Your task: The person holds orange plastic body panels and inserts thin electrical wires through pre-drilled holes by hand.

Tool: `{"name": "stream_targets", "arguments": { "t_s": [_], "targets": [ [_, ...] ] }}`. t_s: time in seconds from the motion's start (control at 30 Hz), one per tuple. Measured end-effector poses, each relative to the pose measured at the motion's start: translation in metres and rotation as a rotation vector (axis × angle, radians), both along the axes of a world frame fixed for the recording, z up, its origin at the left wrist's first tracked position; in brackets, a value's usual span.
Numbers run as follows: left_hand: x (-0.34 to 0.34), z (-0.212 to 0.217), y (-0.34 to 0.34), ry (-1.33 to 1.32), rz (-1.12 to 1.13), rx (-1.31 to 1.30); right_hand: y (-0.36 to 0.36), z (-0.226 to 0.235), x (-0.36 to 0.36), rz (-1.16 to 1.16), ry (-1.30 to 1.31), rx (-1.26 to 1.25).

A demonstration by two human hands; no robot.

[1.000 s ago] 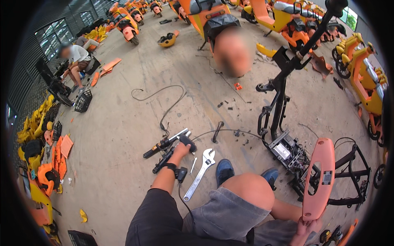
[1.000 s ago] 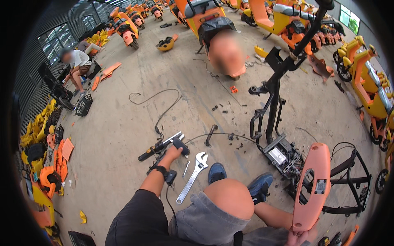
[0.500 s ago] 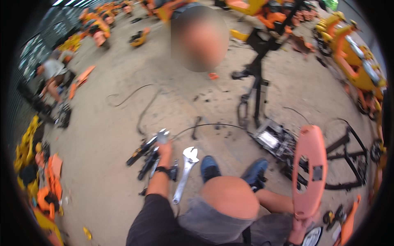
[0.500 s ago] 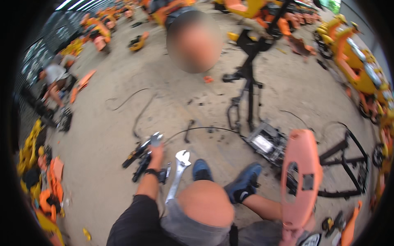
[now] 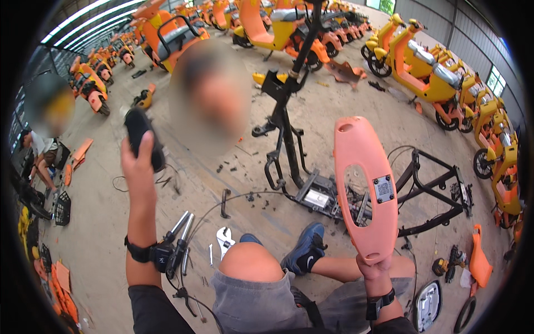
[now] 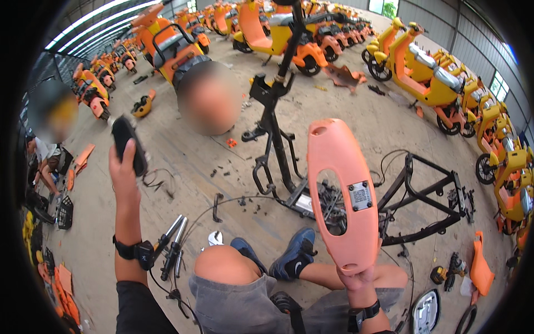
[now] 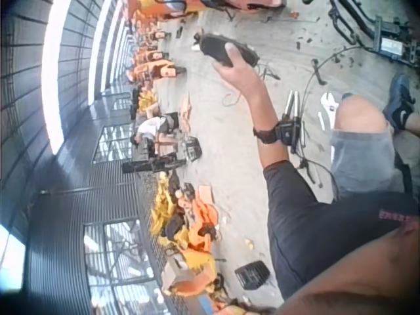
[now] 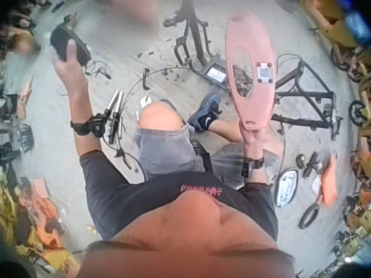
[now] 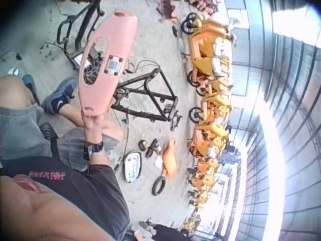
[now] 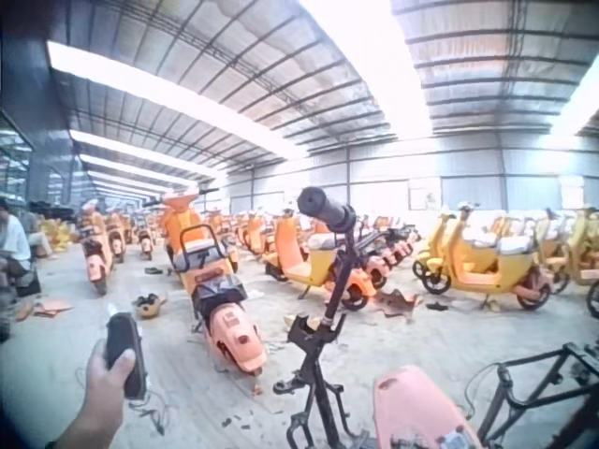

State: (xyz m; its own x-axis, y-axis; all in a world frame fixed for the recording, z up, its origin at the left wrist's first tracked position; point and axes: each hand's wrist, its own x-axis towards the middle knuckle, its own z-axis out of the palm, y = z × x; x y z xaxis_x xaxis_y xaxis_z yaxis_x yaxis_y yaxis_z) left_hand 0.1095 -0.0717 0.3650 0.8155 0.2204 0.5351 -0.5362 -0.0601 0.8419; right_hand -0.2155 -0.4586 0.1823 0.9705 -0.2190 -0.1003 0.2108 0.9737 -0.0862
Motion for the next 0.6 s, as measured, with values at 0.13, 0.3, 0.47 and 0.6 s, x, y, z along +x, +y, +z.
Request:
{"name": "stream_targets", "arguments": {
  "t_s": [0.13, 0.3, 0.47, 0.6],
  "targets": [
    [-0.03, 0.058, -0.082, 0.174, -0.579, -0.112, 0.042, 0.09, 0.042, -0.289, 0.483, -0.03],
    [-0.096, 0.027, -0.174, 0.579, -0.818, 0.018, 0.045, 0.064, 0.043, -0.071, 0.149, 0.16],
    [-0.141, 0.012, -0.197, 0.713, -1.001, 0.06, 0.058, 0.061, 0.048, -0.055, 0.103, 0.488],
    [-0.14, -0.004, -0.197, 0.749, -1.226, -0.064, 0.066, 0.032, 0.049, 0.089, -0.038, 0.527]
  ]
}}
